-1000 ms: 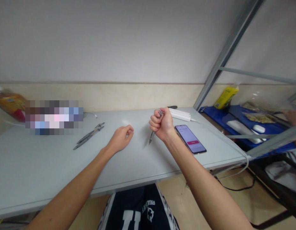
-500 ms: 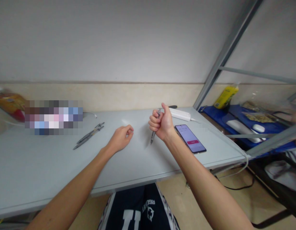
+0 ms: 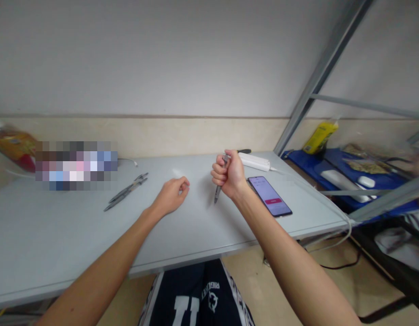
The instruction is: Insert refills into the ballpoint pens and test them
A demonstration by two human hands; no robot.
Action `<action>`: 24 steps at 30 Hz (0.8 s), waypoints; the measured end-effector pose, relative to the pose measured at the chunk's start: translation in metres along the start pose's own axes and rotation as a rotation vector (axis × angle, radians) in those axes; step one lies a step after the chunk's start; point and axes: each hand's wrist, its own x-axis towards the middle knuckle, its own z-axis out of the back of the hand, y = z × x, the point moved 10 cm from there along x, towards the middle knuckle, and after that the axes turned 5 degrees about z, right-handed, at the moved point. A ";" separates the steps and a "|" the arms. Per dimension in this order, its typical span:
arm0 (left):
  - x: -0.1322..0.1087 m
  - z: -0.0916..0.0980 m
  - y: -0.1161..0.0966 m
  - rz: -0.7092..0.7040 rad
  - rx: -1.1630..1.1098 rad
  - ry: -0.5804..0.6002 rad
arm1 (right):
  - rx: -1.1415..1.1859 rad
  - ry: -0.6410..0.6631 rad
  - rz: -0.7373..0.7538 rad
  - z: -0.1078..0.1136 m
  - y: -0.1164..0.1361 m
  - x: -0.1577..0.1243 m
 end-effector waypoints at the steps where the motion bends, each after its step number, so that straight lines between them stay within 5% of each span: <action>1: 0.000 0.000 0.000 0.001 -0.001 0.001 | -0.007 -0.003 0.002 0.000 0.000 0.000; 15: 0.001 -0.001 0.000 0.013 -0.001 0.019 | -0.134 -0.052 0.065 0.006 0.004 -0.001; 21: 0.000 0.001 -0.002 0.004 0.006 0.006 | -0.400 -0.128 0.027 0.024 -0.016 0.007; 24: 0.000 0.003 -0.002 0.001 0.084 -0.008 | -0.753 -0.138 0.076 0.033 -0.022 0.010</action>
